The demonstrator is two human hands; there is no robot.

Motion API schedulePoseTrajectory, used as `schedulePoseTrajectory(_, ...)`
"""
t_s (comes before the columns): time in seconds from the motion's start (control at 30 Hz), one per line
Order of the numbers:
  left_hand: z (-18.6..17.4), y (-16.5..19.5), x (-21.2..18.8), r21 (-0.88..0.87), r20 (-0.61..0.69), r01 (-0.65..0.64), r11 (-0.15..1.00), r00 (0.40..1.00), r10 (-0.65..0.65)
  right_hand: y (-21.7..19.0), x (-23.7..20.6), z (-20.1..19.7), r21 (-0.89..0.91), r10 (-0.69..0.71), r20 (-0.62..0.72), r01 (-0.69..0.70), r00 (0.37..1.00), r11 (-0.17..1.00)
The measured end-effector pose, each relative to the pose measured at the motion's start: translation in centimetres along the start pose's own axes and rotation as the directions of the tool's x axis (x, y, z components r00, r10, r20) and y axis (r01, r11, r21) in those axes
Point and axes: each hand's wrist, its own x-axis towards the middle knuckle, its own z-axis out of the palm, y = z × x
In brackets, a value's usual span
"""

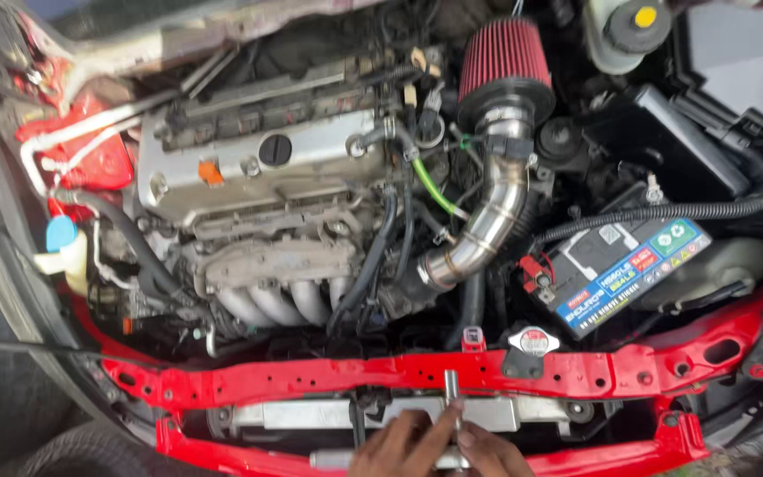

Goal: The person uses a ratchet to loosen bolts on the engine valve cover, then removes the cover and disconnects several spark plug wires. The work is performed under the open hood of a red car in daylight.

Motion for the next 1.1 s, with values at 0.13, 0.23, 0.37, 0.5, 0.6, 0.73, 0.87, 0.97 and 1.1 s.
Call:
schedulePoseTrajectory(0.13, 0.4, -1.0, -1.5, -0.307, -0.189, -0.210, 0.928, 0.969, 0.157, 3.6, -2.5, -3.2, 0.307, 0.059, 0.312, -0.159, 0.948, 0.938)
schedulePoseTrajectory(0.23, 0.9, -2.1, -1.9, -0.041, -0.184, -0.293, 0.955, 0.942, 0.281, 6.1, -1.6, -3.6, 0.557, 0.274, 0.375, -0.452, 0.885, 0.697)
schedulePoseTrajectory(0.37, 1.6, -2.7, -2.1, -0.149, -0.107, -0.195, 0.969, 0.978, 0.181, 6.5, 0.0, -3.8, 0.368, 0.844, 0.500, -0.930, 0.194, -0.005)
schedulePoseTrajectory(0.5, 1.0, -2.1, -1.5, -0.180, -0.162, -0.162, 0.970, 0.978, 0.133, 5.5, 1.8, -2.9, 0.448, 0.615, 0.543, -0.817, 0.571, 0.364)
schedulePoseTrajectory(0.6, -0.2, -1.5, -0.6, -0.147, -0.218, -0.204, 0.968, 0.961, 0.169, 4.4, 3.8, -2.1, 0.544, 0.765, 0.512, -0.837, 0.391, 0.063)
schedulePoseTrajectory(0.73, -1.6, -1.8, 0.3, -0.015, -0.298, -0.330, 0.944, 0.902, 0.311, 1.1, 7.1, -2.1, 0.475, 0.640, 0.637, -0.872, 0.430, 0.114)
schedulePoseTrajectory(0.87, -3.1, -3.1, 1.1, 0.078, -0.242, -0.441, 0.894, 0.862, 0.446, -2.7, 13.4, -1.7, 0.520, 0.578, 0.510, -0.764, 0.637, 0.382)
schedulePoseTrajectory(0.97, -5.2, -4.6, 3.9, 0.083, -0.286, -0.383, 0.920, 0.875, 0.390, -4.0, 20.5, -1.7, 0.260, 0.428, 0.422, -0.559, 0.799, 0.787)
schedulePoseTrajectory(1.1, -9.5, -8.7, 13.7, 0.201, -0.616, -0.115, 0.973, 0.757, 0.217, -4.3, 31.4, 1.2, -0.015, 0.210, 0.489, -0.232, 0.847, 0.973)
